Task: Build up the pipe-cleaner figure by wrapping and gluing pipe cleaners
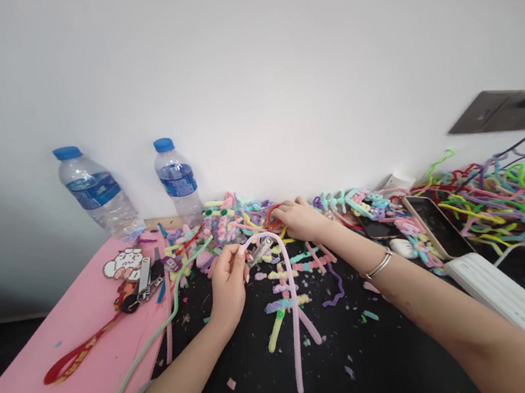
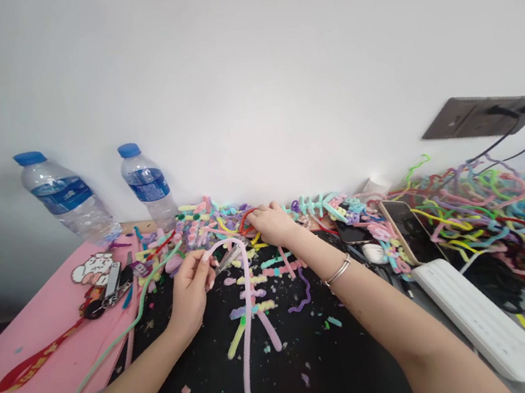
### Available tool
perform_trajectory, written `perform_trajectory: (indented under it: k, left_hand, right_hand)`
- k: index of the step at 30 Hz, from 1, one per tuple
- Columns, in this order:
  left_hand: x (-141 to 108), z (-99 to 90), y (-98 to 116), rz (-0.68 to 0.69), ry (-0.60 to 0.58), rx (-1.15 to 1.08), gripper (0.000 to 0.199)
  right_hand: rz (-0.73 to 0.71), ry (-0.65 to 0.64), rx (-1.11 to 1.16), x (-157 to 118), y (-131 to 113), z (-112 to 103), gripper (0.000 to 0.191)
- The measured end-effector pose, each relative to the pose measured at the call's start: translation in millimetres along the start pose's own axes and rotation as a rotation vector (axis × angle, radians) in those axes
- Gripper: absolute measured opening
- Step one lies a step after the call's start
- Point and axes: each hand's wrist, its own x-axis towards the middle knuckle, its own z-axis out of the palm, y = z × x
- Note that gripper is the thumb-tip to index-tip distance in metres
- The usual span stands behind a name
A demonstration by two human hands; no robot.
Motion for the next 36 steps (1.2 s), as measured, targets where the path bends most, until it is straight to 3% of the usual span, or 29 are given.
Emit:
perform_trajectory:
  k: [7, 12, 17, 20, 23, 28, 36]
  left_hand:
    - [-2, -1.6, 0, 0.022, 0.006, 0.054, 0.023]
    - [0, -1.3, -3, 0.015, 0.046, -0.018, 0.022]
    - [1, -0.1, -5, 0.004, 0.034, -0.069, 0.021]
    - [1, 0.0, -5, 0.0, 0.025, -0.079, 0.021]
    - [0, 0.7, -5, -0.023, 0.002, -0.149, 0.021]
    - [1, 3.7, 0, -0.184, -0.045, -0.376, 0.018]
    - [2, 2.8, 5, -0.335, -0.118, -0.637, 0.014]
  right_hand:
    - [0.093, 0.2, -0.061, -16, 8, -38, 0.026]
    - [0.355, 0.336, 0.003, -43, 8, -55, 0.02]
    - [0.57, 0.242, 0.152, -73, -9, -53, 0.011]
    - [0.666, 0.201, 0.211, -86, -25, -42, 0.019]
    - [0.635, 0.228, 0.289, -93, -39, -26, 0.015]
    - [0.602, 0.312, 0.471, -103, -48, -7, 0.011]
    - [0.55, 0.138, 0.431, -108, -66, -16, 0.021]
